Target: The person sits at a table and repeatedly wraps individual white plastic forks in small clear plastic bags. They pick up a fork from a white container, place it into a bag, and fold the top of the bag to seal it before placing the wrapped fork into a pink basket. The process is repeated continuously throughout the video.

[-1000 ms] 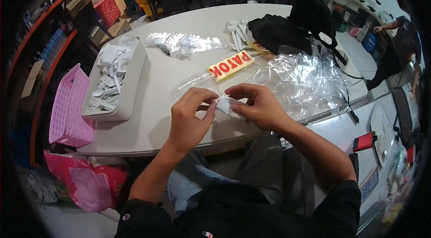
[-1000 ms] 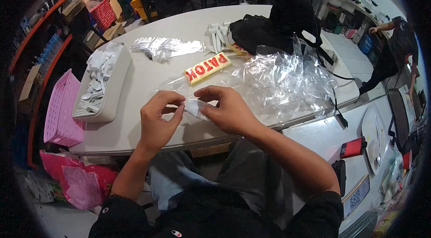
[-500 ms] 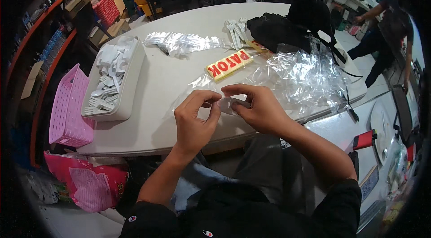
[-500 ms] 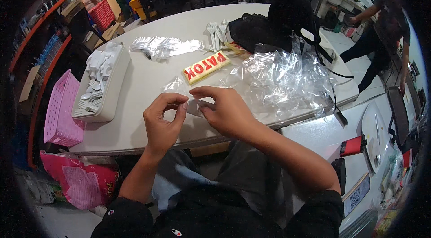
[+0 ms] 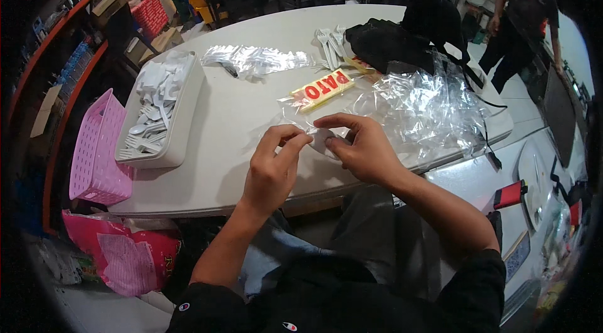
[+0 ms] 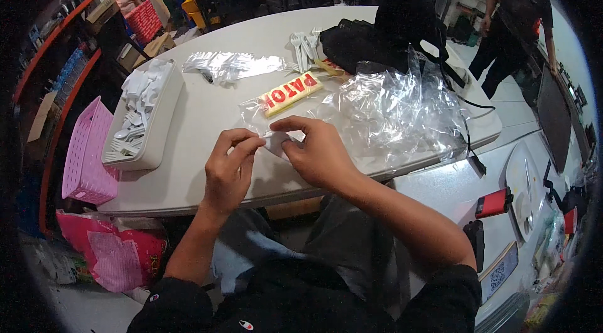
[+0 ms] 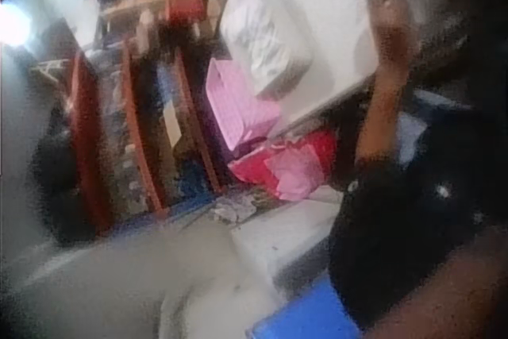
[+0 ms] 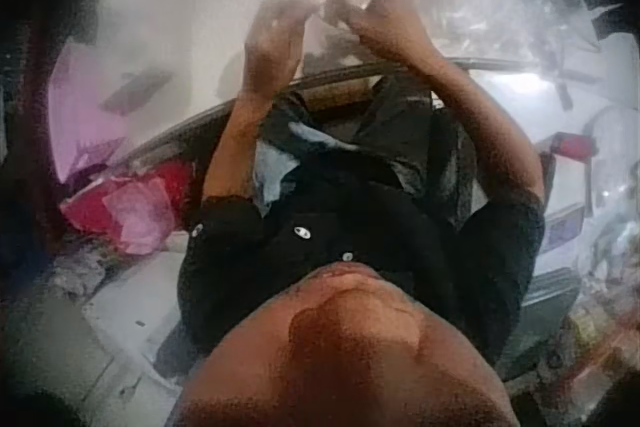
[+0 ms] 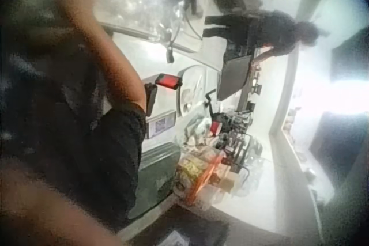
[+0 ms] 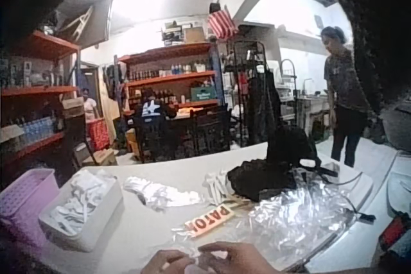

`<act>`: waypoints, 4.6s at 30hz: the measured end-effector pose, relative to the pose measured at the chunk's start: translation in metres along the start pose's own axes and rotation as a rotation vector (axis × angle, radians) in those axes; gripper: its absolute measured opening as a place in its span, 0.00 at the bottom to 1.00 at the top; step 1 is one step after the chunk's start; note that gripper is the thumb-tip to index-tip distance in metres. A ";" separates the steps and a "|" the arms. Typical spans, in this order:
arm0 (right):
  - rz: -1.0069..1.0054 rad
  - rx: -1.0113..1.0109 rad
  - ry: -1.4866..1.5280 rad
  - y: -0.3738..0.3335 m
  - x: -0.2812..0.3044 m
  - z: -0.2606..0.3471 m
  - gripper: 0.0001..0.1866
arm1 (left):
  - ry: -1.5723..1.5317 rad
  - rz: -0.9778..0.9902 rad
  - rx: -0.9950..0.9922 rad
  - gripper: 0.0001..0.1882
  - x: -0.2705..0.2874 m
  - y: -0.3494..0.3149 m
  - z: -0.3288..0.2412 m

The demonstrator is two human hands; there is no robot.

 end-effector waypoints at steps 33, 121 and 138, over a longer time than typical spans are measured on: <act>0.010 -0.180 0.401 -0.003 -0.007 -0.001 0.18 | -0.717 -0.132 0.684 0.04 -0.020 -0.002 0.014; -0.137 0.025 0.394 -0.006 -0.007 0.003 0.09 | -0.629 -0.297 0.474 0.09 -0.025 0.002 -0.017; -0.110 0.168 0.169 -0.008 -0.007 0.003 0.18 | -0.526 -0.293 0.360 0.07 -0.022 0.000 -0.017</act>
Point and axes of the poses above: each hand's wrist, its own y-axis towards the middle knuckle, its own x-axis out of the back of the hand, z = x × y, the point moved 1 cm from there along y, towards the middle knuckle
